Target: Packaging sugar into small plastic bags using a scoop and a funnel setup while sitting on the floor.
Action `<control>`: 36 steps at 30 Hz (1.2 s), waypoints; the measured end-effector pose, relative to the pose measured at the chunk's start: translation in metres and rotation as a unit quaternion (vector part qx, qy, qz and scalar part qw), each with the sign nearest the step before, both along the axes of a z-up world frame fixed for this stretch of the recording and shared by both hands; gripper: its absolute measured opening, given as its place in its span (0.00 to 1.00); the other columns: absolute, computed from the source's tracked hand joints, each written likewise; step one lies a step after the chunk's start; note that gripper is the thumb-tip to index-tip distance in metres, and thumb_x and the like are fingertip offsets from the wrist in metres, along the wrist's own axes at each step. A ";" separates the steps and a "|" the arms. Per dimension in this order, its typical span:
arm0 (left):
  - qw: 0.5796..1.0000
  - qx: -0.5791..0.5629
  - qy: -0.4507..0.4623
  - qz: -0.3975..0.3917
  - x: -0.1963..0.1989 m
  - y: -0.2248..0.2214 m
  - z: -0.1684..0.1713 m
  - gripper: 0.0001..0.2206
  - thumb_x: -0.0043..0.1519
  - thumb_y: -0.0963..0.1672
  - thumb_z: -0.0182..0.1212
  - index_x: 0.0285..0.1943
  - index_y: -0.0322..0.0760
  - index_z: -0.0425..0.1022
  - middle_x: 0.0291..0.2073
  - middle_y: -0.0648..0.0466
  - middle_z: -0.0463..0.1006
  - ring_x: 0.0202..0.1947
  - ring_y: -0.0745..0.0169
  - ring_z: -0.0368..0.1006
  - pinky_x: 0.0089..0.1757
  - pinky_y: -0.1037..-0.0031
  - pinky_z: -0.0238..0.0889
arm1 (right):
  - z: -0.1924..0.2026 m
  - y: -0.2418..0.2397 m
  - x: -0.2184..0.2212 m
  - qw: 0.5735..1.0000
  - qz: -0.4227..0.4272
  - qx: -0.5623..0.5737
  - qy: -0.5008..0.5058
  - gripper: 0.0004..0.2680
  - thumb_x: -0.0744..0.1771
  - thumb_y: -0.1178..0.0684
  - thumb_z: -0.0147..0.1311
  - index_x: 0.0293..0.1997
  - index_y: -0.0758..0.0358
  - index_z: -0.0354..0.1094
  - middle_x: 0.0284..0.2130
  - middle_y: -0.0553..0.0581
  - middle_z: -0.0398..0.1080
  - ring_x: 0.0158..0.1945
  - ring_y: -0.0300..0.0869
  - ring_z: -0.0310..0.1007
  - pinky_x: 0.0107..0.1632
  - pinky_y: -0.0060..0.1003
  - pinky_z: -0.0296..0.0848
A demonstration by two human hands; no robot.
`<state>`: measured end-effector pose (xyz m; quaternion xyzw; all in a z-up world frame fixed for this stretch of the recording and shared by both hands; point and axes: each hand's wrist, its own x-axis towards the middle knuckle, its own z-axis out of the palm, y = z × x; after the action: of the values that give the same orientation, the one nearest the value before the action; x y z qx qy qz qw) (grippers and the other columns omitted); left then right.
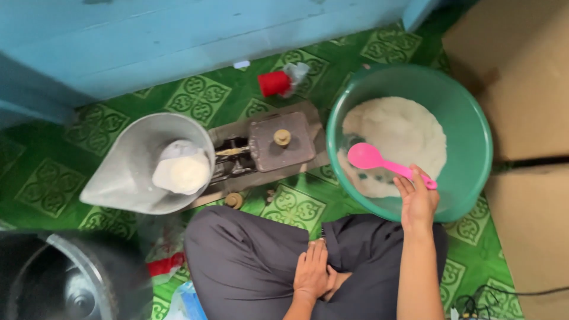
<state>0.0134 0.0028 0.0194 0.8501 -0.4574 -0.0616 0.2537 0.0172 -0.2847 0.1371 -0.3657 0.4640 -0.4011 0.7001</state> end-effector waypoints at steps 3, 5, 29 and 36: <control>1.000 0.012 -0.016 0.000 -0.001 -0.002 -0.002 0.30 0.49 0.46 0.55 0.61 0.25 0.64 0.64 0.42 0.64 0.60 0.46 0.61 0.47 0.69 0.56 | -0.005 -0.019 -0.019 0.998 0.008 0.033 0.043 0.13 0.66 0.55 0.51 0.55 0.69 0.62 0.45 0.58 0.68 0.45 0.42 0.73 0.48 0.30 0.73; 0.999 0.018 -0.028 0.000 -0.003 -0.002 -0.003 0.30 0.48 0.46 0.55 0.61 0.26 0.64 0.64 0.43 0.64 0.60 0.48 0.62 0.47 0.70 0.57 | -0.007 -0.031 -0.030 0.997 0.013 0.057 0.059 0.13 0.66 0.54 0.53 0.55 0.68 0.65 0.39 0.56 0.70 0.44 0.41 0.74 0.43 0.27 0.70; 0.990 0.112 -0.087 0.003 -0.010 -0.009 -0.012 0.33 0.49 0.49 0.53 0.65 0.29 0.62 0.68 0.51 0.61 0.64 0.60 0.60 0.48 0.74 0.56 | -0.024 -0.065 -0.029 0.694 0.304 -0.143 0.637 0.10 0.62 0.58 0.49 0.45 0.56 0.75 0.32 0.57 0.77 0.34 0.54 0.74 0.39 0.45 0.72; 0.990 0.108 -0.092 0.006 -0.011 -0.009 -0.010 0.33 0.49 0.49 0.53 0.65 0.29 0.63 0.68 0.53 0.61 0.63 0.59 0.61 0.49 0.73 0.56 | -0.025 -0.054 -0.024 0.688 0.419 -0.150 0.573 0.13 0.60 0.60 0.50 0.44 0.56 0.75 0.35 0.52 0.77 0.35 0.47 0.74 0.41 0.39 0.71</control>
<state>0.0023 -0.0065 0.0096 0.8772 -0.4644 -0.0305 0.1179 -0.0070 -0.3385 0.1116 -0.7810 0.5068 0.1572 0.3293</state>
